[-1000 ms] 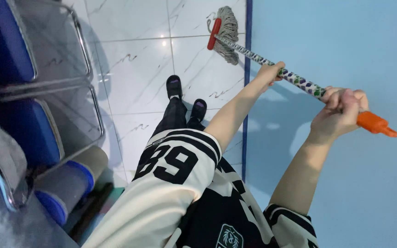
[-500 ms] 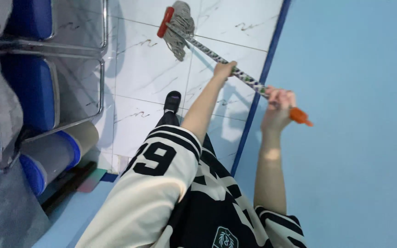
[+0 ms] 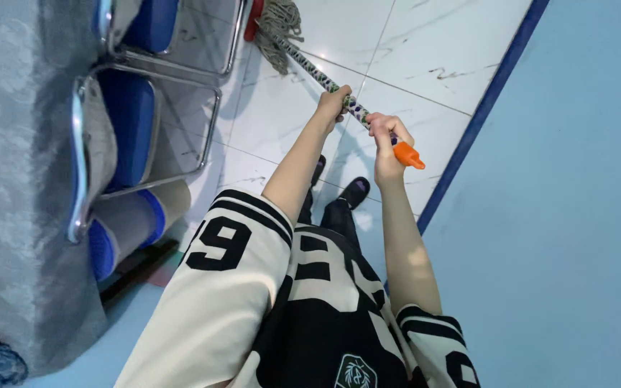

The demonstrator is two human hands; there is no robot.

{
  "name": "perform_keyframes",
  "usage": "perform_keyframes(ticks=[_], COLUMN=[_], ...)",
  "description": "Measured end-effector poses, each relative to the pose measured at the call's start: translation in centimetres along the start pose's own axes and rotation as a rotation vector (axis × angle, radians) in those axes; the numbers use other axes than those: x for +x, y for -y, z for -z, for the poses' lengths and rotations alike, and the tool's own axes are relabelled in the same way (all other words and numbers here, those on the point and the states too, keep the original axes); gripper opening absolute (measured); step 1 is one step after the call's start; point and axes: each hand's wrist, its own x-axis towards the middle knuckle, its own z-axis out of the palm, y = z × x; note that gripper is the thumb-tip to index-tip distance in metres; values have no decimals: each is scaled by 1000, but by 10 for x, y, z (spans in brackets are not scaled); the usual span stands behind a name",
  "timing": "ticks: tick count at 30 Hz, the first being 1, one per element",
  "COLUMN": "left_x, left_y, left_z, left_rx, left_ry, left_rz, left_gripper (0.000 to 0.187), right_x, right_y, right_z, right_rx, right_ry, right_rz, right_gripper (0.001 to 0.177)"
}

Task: Mopping the tiled floor of a house.

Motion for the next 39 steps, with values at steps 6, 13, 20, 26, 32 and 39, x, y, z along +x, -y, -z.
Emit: perform_keyframes(ticks=[6, 13, 20, 26, 32, 39], left_x=[-18, -40, -70, -110, -161, -230], left_y=[0, 32, 66, 118, 189, 234], left_z=[21, 15, -36, -128, -236, -333], left_rx=[58, 105, 320, 518, 584, 656], left_ry=[96, 221, 316, 383, 559, 698], left_rz=[-9, 62, 132, 96, 90, 122], left_gripper=[28, 30, 31, 35, 40, 42], right_x=[-20, -74, -130, -185, -246, -285], right_y=[40, 42, 87, 131, 164, 192], right_z=[-35, -28, 18, 80, 162, 220], right_rx=[-121, 8, 142, 45, -178, -354], right_ry=[-7, -110, -15, -97, -314, -609], right_rz=[3, 227, 251, 282, 373, 643], right_gripper=[22, 23, 39, 41, 33, 28])
